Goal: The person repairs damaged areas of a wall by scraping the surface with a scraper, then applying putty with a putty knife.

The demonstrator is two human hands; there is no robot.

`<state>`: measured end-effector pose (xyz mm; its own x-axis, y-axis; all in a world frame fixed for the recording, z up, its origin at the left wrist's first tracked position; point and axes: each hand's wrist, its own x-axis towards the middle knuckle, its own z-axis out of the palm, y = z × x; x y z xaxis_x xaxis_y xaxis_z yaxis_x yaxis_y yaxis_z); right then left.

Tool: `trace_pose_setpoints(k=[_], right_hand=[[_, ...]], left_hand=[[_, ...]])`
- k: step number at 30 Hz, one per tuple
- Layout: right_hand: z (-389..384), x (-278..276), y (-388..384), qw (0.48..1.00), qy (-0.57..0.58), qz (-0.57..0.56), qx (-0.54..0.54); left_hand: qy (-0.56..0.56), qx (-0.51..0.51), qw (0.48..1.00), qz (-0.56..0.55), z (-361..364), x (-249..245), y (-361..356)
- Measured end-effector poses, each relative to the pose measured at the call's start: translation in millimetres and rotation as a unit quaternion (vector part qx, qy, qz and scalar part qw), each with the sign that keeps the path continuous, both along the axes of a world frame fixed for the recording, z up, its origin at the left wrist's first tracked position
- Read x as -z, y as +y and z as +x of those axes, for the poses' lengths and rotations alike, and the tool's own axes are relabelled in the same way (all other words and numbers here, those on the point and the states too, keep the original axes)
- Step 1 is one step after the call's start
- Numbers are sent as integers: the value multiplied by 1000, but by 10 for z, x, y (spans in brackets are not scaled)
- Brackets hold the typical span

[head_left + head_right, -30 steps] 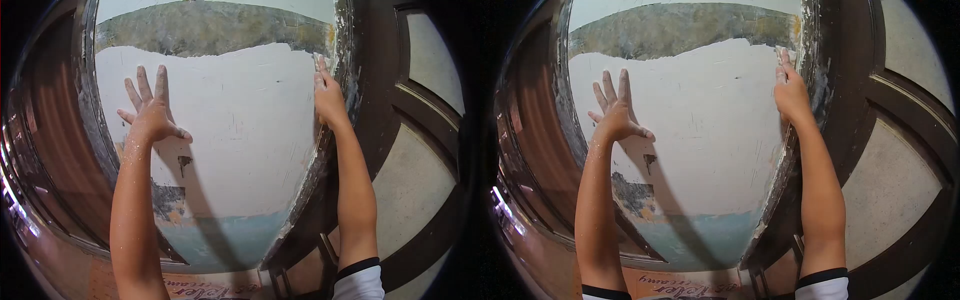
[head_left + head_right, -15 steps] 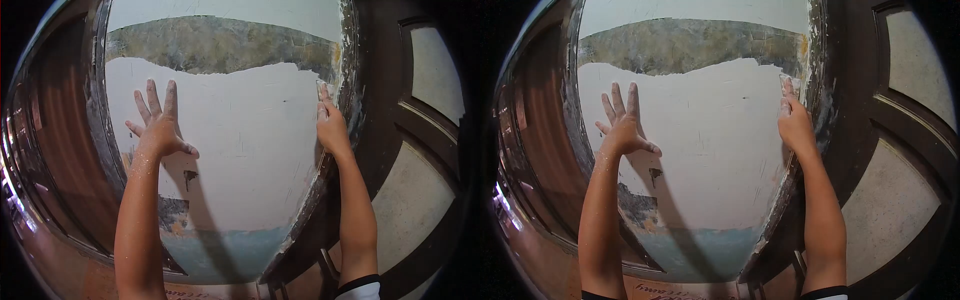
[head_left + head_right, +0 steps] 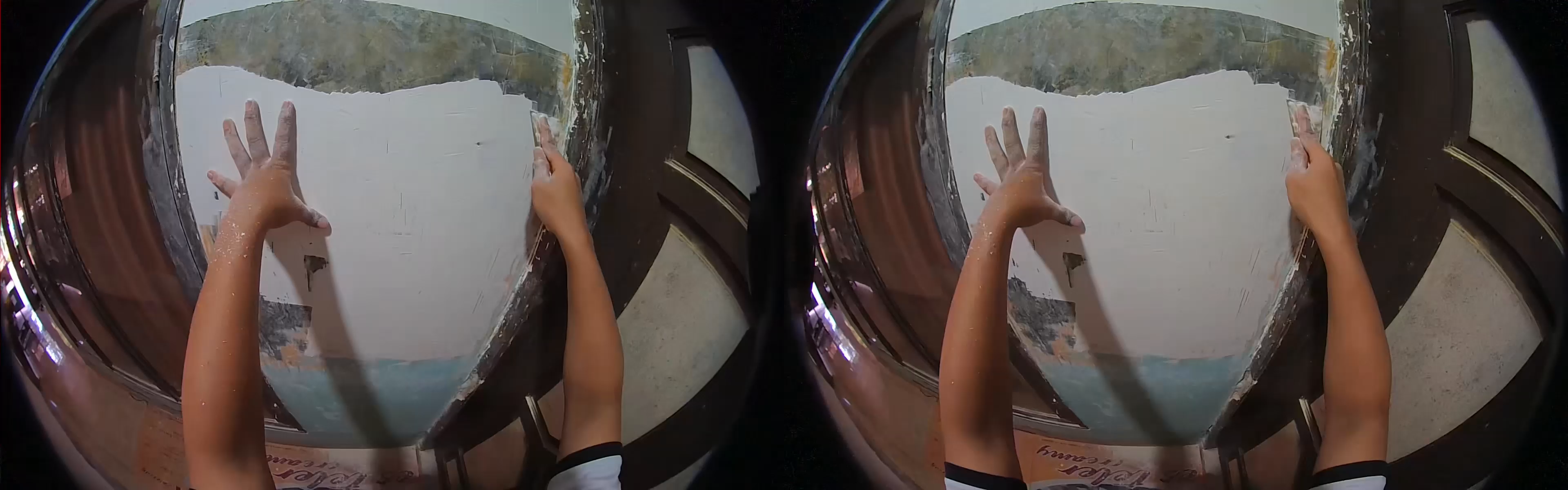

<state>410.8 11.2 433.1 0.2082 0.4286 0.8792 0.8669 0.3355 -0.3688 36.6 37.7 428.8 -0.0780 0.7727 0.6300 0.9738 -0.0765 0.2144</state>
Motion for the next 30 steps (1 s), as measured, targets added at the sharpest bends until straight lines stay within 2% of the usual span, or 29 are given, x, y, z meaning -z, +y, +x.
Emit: trace_pose_setpoints(k=[5,7,8,12,15,19,21,23,24,27,30], right_hand=[[-38,-8,-47,999,21,-23,23],[-24,-14,-14,999,-28,16,19],[0,-106,-21,999,-10,-39,32],[-91,-120,-96,1000,5,-29,6],[-90,-49,-140,999,-1,-48,26],[-207,-206,-170,997,34,-65,20],[-144,-135,-127,999,11,-30,11],[-167,-93,-190,997,12,-63,29],[-124,-76,-127,998,-15,-41,55],[-63,-123,3,998,-52,22,36],[-54,-49,-53,998,-43,4,37]], left_hand=[[9,5,1000,25,-20,40,14],[7,8,1000,28,-19,31,16],[4,5,1000,30,-29,25,19],[11,3,999,30,-43,86,67],[9,-1,1000,19,-11,38,27],[6,-9,1000,14,12,40,24],[6,-11,1000,18,5,27,20],[1,-4,1000,14,9,22,13],[5,-8,1000,17,9,24,6],[6,-8,1000,25,0,41,27],[11,-1,1000,28,-38,65,72]])
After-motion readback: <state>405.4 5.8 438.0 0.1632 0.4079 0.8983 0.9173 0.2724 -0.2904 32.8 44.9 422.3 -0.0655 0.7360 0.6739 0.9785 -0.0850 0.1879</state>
